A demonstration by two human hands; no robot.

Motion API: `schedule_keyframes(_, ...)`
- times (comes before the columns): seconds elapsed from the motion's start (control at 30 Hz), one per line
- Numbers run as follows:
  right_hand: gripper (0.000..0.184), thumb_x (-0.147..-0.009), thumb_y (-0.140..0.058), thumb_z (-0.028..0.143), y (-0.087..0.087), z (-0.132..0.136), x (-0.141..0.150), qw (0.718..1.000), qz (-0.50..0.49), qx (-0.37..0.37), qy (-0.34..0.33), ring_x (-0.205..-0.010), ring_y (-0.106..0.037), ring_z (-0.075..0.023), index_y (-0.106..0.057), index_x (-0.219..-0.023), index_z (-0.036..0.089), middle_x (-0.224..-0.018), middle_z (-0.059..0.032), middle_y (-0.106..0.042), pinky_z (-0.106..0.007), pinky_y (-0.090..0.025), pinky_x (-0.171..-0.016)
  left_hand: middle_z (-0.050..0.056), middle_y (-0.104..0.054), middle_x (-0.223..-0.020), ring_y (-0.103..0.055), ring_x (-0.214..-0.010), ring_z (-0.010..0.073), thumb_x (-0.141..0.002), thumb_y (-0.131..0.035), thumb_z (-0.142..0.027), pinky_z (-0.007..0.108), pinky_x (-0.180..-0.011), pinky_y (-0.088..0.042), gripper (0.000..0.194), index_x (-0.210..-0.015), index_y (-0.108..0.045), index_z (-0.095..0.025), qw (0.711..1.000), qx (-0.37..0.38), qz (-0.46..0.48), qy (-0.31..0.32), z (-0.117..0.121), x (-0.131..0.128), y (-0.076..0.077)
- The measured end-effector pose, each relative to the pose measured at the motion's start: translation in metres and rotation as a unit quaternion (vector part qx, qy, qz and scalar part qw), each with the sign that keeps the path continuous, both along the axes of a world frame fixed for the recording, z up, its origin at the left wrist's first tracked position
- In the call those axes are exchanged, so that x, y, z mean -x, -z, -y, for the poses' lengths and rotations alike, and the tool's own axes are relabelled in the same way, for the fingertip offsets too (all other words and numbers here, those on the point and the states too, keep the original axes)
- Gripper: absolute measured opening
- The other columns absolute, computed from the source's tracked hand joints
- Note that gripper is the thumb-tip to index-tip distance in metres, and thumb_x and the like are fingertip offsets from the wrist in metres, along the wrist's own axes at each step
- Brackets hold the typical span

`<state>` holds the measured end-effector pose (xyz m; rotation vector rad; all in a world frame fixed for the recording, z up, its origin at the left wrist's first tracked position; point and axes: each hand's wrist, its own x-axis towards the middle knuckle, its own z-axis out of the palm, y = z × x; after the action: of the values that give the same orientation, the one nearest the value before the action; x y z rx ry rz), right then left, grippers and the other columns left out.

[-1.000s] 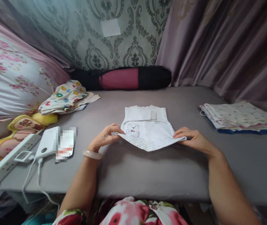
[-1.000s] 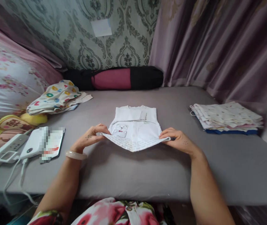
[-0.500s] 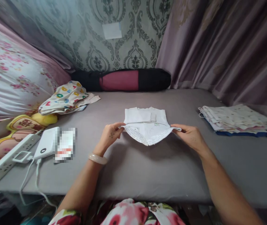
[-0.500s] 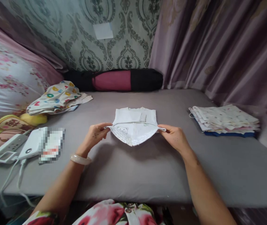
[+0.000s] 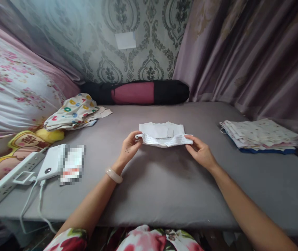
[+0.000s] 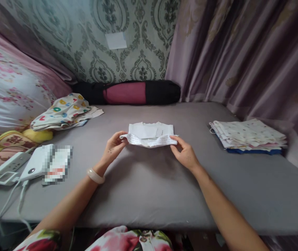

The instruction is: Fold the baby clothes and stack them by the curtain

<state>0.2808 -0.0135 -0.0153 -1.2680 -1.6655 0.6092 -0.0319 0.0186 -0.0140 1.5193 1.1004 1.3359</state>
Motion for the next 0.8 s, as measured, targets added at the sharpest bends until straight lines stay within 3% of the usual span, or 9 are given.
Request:
schedule_keyframes(0.23,0.060,-0.085,-0.051,0.028,0.009,-0.007,0.002,0.976,0.217,-0.027,-0.013,-0.126,-0.051,-0.0256,-0.038,-0.143,0.020,-0.138,-0.0116,-0.053,-0.042,-0.040,-0.107,0.006,-0.062,-0.107,-0.060,-0.090,0.0140,-0.080,-0.054,-0.022,0.028,-0.084,-0.048,0.040,-0.121,-0.052,-0.019,0.995,-0.053,-0.089,0.013,-0.016,0.003,0.017)
schedule_keyframes(0.57,0.060,-0.090,-0.042,0.034,0.024,-0.026,0.004,0.939,0.344,-0.018,-0.008,-0.130,-0.042,-0.0298,-0.030,-0.146,0.014,-0.137,-0.0180,-0.048,-0.048,-0.033,-0.108,0.003,-0.063,-0.089,-0.058,-0.076,0.0148,-0.081,-0.046,-0.018,0.028,-0.077,-0.047,0.044,-0.125,-0.052,-0.017,0.965,-0.054,-0.255,-0.034,-0.034,-0.003,0.017)
schedule_keyframes(0.8,0.060,-0.094,-0.035,0.037,0.029,-0.032,0.007,0.925,0.380,0.002,0.011,-0.133,-0.039,-0.0297,-0.026,-0.148,0.014,-0.141,-0.0184,-0.045,-0.049,-0.031,-0.108,0.005,-0.065,-0.089,-0.062,-0.079,0.0171,-0.080,-0.048,-0.017,0.031,-0.079,-0.049,0.045,-0.125,-0.052,-0.018,0.960,-0.046,-0.273,-0.038,-0.047,-0.004,0.025)
